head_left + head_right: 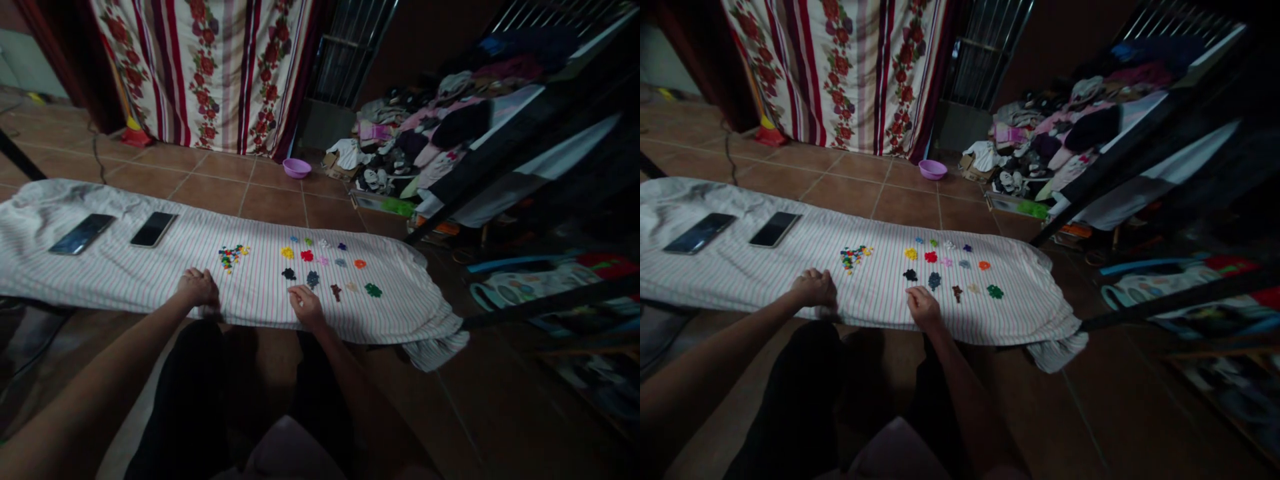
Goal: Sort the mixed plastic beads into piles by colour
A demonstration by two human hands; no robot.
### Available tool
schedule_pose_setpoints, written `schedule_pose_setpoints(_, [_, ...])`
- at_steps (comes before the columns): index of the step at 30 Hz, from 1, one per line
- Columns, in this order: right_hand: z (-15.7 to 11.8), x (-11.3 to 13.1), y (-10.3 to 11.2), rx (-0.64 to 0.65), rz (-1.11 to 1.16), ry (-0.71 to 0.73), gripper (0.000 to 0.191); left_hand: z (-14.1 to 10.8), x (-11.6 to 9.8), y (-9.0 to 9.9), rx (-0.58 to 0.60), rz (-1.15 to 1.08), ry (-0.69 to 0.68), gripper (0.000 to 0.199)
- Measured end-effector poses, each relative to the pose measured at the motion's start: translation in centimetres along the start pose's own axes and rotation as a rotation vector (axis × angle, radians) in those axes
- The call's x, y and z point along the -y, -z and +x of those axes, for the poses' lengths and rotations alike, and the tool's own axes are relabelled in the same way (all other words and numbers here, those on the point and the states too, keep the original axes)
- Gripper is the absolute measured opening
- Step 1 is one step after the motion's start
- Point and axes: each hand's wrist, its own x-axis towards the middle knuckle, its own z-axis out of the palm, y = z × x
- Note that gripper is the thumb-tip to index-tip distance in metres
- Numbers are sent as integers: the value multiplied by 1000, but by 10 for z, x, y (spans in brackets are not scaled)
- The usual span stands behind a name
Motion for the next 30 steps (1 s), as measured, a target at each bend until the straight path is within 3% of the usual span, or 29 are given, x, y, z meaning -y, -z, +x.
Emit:
schedule_pose_setpoints(6, [14, 31, -44, 164, 61, 67, 27, 2, 0, -1, -8, -21, 6, 100])
schedule_pose_setpoints(14, [58, 58, -77, 290, -87, 16, 31, 4, -1, -2, 4, -31, 10, 101])
schedule_pose_setpoints(22, [94, 82, -108, 324, -187, -73, 40, 12, 0, -14, -43, -30, 2, 106])
schedule_pose_setpoints(30, [114, 87, -129, 336, -212, -106, 31, 14, 0, -13, -28, -36, -10, 111])
